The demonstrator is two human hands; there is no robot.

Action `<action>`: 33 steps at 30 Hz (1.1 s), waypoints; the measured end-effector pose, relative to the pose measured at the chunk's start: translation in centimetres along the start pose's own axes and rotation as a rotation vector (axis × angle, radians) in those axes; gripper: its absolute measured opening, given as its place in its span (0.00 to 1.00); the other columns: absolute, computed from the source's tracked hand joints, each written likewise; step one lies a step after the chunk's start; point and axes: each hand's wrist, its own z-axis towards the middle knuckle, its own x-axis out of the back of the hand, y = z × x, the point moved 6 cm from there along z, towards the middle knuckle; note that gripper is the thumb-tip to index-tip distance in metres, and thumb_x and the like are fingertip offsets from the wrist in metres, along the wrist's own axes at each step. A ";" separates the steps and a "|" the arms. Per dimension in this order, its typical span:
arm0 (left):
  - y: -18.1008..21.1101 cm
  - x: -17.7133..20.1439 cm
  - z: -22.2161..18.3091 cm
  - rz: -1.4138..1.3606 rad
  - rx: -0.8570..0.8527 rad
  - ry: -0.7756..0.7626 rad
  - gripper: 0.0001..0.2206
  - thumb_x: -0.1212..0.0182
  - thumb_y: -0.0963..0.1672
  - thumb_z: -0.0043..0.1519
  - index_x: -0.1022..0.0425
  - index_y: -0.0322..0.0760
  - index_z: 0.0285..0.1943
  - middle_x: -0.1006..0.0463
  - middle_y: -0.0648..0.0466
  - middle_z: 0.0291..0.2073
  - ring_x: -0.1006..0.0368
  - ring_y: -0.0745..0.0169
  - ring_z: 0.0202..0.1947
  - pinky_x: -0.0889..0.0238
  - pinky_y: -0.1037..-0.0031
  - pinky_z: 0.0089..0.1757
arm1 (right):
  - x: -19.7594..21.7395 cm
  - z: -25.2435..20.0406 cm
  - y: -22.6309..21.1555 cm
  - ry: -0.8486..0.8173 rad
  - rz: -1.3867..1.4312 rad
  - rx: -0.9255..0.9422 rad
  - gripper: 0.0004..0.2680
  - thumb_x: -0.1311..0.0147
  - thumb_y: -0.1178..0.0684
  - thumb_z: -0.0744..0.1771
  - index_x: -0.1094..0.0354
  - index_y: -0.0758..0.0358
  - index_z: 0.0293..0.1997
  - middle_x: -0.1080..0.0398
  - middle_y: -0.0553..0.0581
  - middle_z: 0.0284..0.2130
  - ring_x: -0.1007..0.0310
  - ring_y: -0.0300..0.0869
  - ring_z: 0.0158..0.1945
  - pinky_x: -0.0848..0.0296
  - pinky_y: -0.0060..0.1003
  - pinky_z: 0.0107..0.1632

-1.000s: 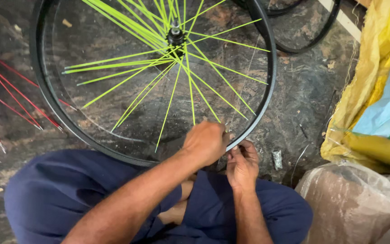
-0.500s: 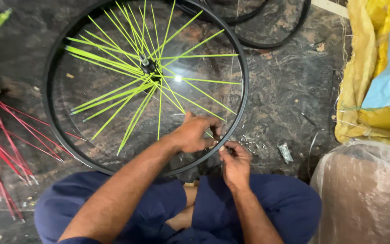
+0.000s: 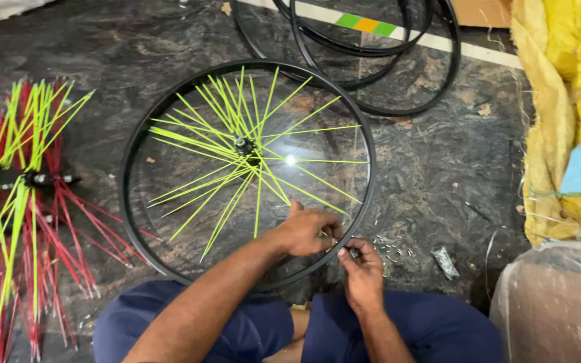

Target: The person assembles a bicycle wheel by inserting yellow spokes through the hub and securing them to the rim using nipples tightened by hand.

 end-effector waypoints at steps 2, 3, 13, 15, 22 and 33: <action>-0.3 -0.2 0.2 -0.046 -0.030 0.070 0.15 0.31 0.48 0.52 0.22 0.45 0.47 0.17 0.57 0.40 0.22 0.55 0.48 0.52 0.44 0.51 | 0.6 -0.1 0.4 -0.001 -0.055 -0.008 0.07 0.39 0.65 0.64 0.29 0.68 0.43 0.28 0.50 0.33 0.33 0.34 0.34 0.33 0.29 0.40; -0.5 0.0 0.2 -0.085 -0.072 0.135 0.17 0.30 0.48 0.50 0.22 0.43 0.47 0.18 0.56 0.42 0.23 0.53 0.49 0.55 0.40 0.50 | 0.8 0.1 0.7 0.006 -0.107 -0.007 0.07 0.39 0.65 0.64 0.29 0.68 0.43 0.28 0.51 0.33 0.33 0.35 0.34 0.33 0.29 0.40; -0.9 -1.0 0.6 -0.151 -0.077 0.141 0.18 0.36 0.50 0.50 0.23 0.49 0.49 0.15 0.60 0.40 0.20 0.59 0.45 0.49 0.48 0.49 | 5.1 2.0 5.3 0.039 -0.160 0.051 0.09 0.39 0.64 0.64 0.30 0.69 0.48 0.28 0.56 0.31 0.31 0.38 0.32 0.33 0.32 0.37; -0.9 -0.9 0.8 -0.135 -0.036 0.111 0.17 0.36 0.50 0.50 0.22 0.49 0.48 0.15 0.60 0.39 0.20 0.60 0.45 0.49 0.49 0.49 | 5.3 2.8 6.2 0.036 -0.134 0.062 0.10 0.39 0.65 0.64 0.30 0.69 0.48 0.28 0.55 0.31 0.31 0.37 0.32 0.32 0.30 0.37; -1.6 -1.4 0.9 -0.310 -0.174 0.113 0.19 0.34 0.50 0.48 0.24 0.50 0.49 0.15 0.62 0.37 0.19 0.64 0.43 0.35 0.58 0.50 | 4.4 2.4 5.2 0.029 -0.150 0.055 0.09 0.40 0.65 0.65 0.29 0.69 0.48 0.27 0.54 0.32 0.31 0.36 0.33 0.32 0.29 0.38; -1.4 -1.5 1.1 -0.229 -0.075 0.106 0.14 0.36 0.50 0.52 0.21 0.49 0.46 0.16 0.59 0.37 0.18 0.62 0.42 0.33 0.60 0.47 | 2.2 0.4 2.1 0.058 -0.149 0.020 0.09 0.40 0.65 0.65 0.29 0.69 0.49 0.27 0.54 0.34 0.29 0.37 0.36 0.31 0.30 0.41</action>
